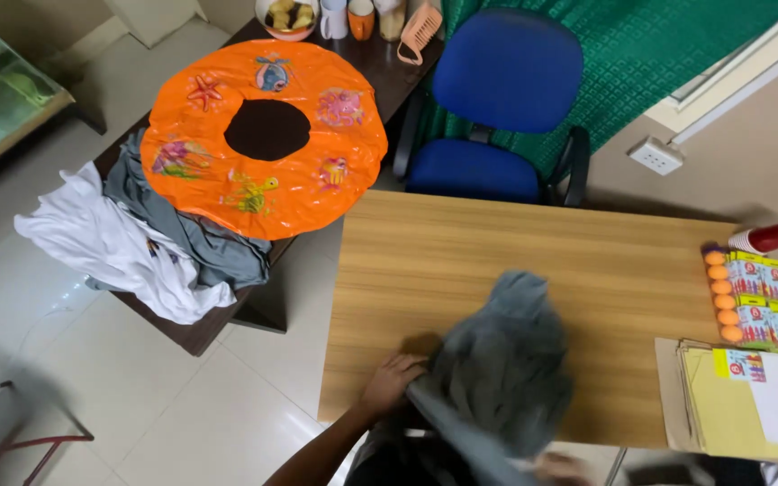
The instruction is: Organize papers and fold t-shirts on a desk.
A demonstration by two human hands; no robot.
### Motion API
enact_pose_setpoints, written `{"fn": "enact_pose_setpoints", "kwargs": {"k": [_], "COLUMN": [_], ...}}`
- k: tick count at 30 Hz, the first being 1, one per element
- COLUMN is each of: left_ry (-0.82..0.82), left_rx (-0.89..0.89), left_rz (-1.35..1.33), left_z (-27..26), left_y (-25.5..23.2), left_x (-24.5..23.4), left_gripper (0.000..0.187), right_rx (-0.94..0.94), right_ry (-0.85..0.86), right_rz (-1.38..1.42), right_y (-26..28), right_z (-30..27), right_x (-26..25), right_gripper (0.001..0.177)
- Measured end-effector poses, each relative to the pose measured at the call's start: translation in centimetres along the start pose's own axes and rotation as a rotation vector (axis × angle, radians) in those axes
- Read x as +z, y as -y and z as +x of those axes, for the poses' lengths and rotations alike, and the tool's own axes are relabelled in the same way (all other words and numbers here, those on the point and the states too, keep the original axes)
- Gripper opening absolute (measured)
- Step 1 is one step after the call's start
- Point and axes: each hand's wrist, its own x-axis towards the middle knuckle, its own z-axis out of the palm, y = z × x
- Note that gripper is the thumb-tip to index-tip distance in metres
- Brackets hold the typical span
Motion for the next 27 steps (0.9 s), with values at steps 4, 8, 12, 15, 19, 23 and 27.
{"fn": "enact_pose_setpoints", "kwargs": {"k": [4, 8, 12, 15, 19, 23, 27], "left_ry": [0.136, 0.138, 0.097, -0.176, -0.42, -0.428, -0.409], "left_rx": [-0.168, -0.199, -0.183, -0.096, -0.062, -0.038, -0.062], "left_rz": [-0.22, 0.094, 0.314, 0.594, 0.617, 0.878, 0.897], "left_z": [2.8, 9.7, 25.5, 35.4, 41.9, 43.2, 39.6], "left_y": [3.5, 12.0, 15.1, 16.0, 10.5, 9.8, 9.6], "left_x": [-4.1, -9.2, -22.9, -31.1, -40.7, -42.7, -39.4], "left_gripper": [0.051, 0.06, 0.065, 0.034, 0.044, 0.02, 0.024], "right_rx": [-0.162, 0.061, -0.017, -0.318, -0.554, -0.492, -0.415], "right_ry": [-0.285, -0.842, -0.855, -0.93, -1.107, -1.151, -1.093], "right_rz": [-0.272, -0.464, -0.711, -0.919, -1.03, -1.171, -1.303], "right_y": [4.1, 21.6, 29.4, 32.3, 34.0, 37.0, 32.0], "right_z": [-2.4, 9.2, 23.4, 31.4, 37.9, 39.0, 38.7], "right_x": [-21.5, -21.1, -30.6, -39.0, -46.8, -46.2, -46.0], "right_gripper": [0.033, 0.023, 0.015, 0.007, 0.02, 0.01, 0.004]}}
